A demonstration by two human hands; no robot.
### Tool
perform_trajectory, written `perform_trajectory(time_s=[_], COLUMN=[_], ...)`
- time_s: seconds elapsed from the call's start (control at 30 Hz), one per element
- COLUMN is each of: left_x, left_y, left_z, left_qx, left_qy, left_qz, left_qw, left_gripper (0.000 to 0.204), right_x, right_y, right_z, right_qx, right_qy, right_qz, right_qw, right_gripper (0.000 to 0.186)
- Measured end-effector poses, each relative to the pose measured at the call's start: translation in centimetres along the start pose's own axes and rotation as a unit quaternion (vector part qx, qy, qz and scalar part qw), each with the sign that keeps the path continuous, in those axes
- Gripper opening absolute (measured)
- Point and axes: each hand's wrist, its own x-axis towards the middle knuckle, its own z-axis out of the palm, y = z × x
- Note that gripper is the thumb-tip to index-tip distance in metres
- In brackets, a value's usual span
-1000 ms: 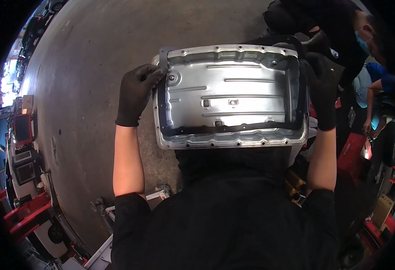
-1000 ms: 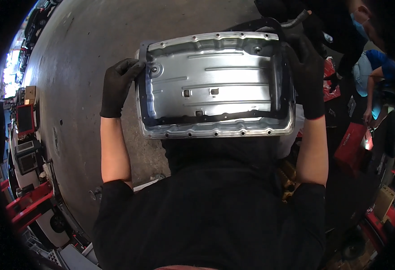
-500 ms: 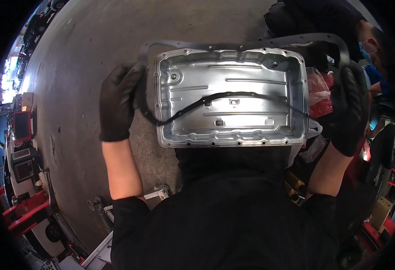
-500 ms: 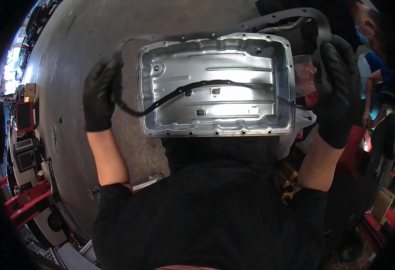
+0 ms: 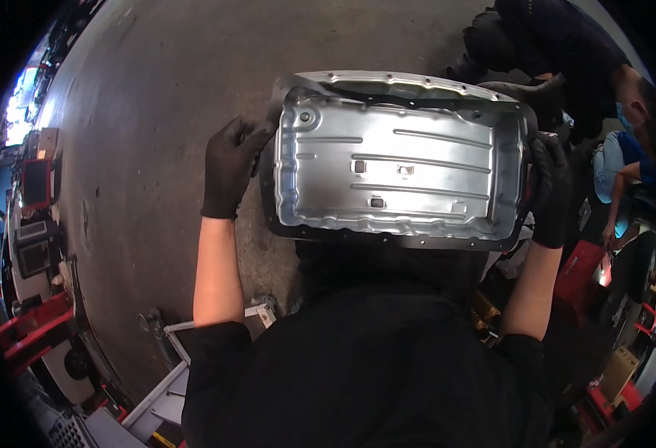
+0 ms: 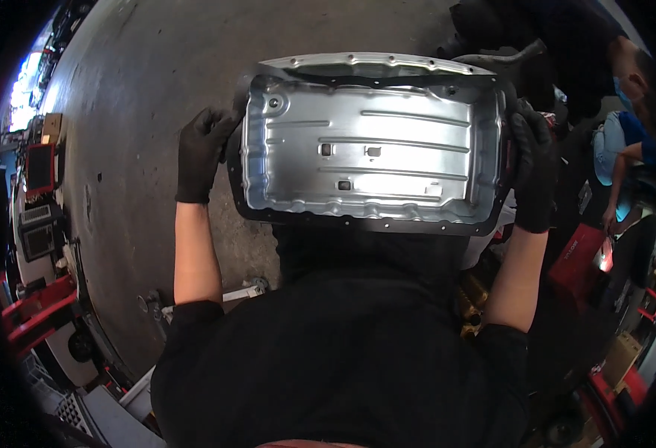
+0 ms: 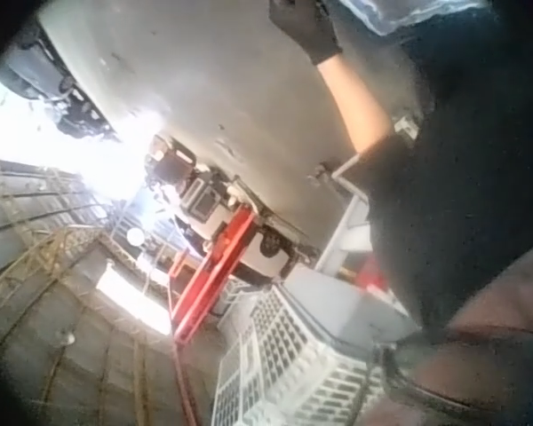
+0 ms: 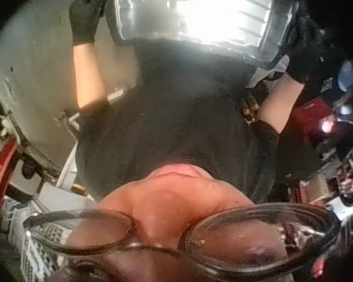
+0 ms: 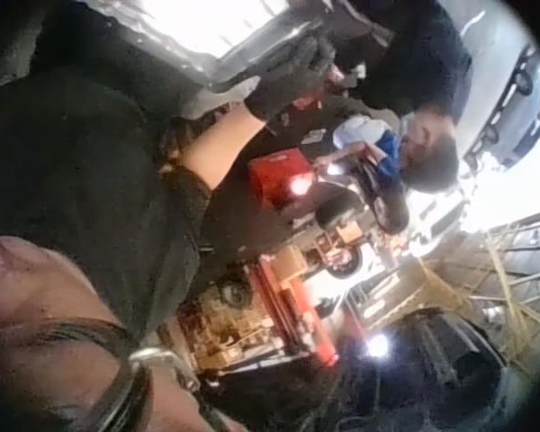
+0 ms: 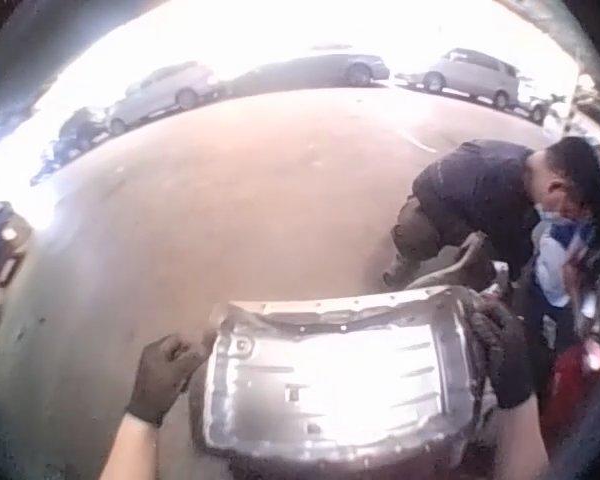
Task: The recorder is preparing a transmission or oil pan by unpacking a new gasket and fitting it onto the pan.
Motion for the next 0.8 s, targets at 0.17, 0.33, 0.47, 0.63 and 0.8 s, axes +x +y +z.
perform_trajectory(time_s=[0.17,0.33,0.47,0.63,0.8], left_x=[1.0,2.0,4.1,5.7,5.7], left_y=[0.0,-0.1,0.9,2.1,2.7], left_z=[0.3,0.5,-0.7,-1.2,-1.3], left_qx=[-0.035,-0.012,0.108,0.199,0.216], left_qy=[-0.033,-0.032,-0.086,-0.181,-0.2], left_qz=[-0.017,0.028,0.22,0.267,0.262], left_qw=[0.999,0.999,0.966,0.925,0.919], left_gripper=[0.024,0.034,0.064,0.075,0.067], right_x=[0.2,1.1,2.2,4.6,4.8], right_y=[0.9,0.7,-0.2,-0.9,-1.4], right_z=[-0.5,1.1,1.7,1.4,1.5], right_qx=[0.048,-0.04,0.015,-0.111,-0.149], right_qy=[-0.012,0.021,0.051,-0.077,-0.077], right_qz=[0.074,0.059,0.019,-0.098,-0.106], right_qw=[0.996,0.997,0.998,0.986,0.98], right_gripper=[0.029,0.036,0.039,0.047,0.048])
